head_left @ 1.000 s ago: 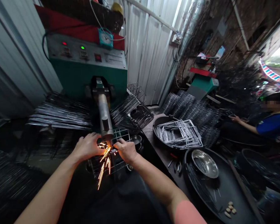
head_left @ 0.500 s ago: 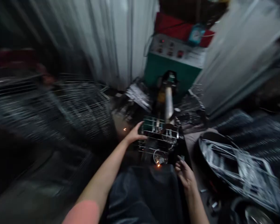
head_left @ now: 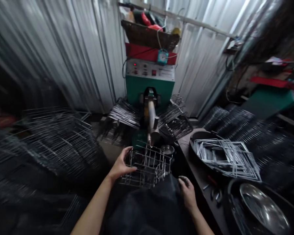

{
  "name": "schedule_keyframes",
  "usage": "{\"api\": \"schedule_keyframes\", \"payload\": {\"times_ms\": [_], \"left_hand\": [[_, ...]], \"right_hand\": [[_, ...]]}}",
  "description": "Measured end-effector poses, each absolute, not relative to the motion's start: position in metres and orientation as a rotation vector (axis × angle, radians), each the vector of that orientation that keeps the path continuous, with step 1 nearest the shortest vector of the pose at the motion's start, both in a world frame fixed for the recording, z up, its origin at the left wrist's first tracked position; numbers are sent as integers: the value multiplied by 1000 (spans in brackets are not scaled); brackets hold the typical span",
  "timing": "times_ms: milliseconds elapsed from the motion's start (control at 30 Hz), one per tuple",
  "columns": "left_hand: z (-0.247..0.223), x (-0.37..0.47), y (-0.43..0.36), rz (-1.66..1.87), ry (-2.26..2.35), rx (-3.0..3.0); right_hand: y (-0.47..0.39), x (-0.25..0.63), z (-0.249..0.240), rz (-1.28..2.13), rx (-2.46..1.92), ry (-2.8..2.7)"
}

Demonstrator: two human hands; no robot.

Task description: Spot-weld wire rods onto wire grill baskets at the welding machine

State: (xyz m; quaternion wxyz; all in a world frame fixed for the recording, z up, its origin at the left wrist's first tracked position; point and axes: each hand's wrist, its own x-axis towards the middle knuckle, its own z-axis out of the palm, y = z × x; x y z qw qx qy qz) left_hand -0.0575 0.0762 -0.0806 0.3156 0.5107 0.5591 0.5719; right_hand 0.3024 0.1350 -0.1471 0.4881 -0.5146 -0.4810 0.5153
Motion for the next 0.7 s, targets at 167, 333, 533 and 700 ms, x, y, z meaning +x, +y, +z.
{"api": "schedule_keyframes", "payload": {"times_ms": [167, 333, 533, 700], "left_hand": [[-35, -35, 54, 1084, 1899, 1940], [0, -6, 61, 514, 2115, 2349], [1, 10, 64, 274, 2120, 2382], [-11, -1, 67, 307, 2146, 2352]], "right_hand": [[120, 302, -129, 1158, -1306, -1666], [125, 262, -56, 1229, -1012, -2067], [139, 191, -41, 1267, -1089, -2029], [131, 180, -64, 1531, -887, -1801]]}}
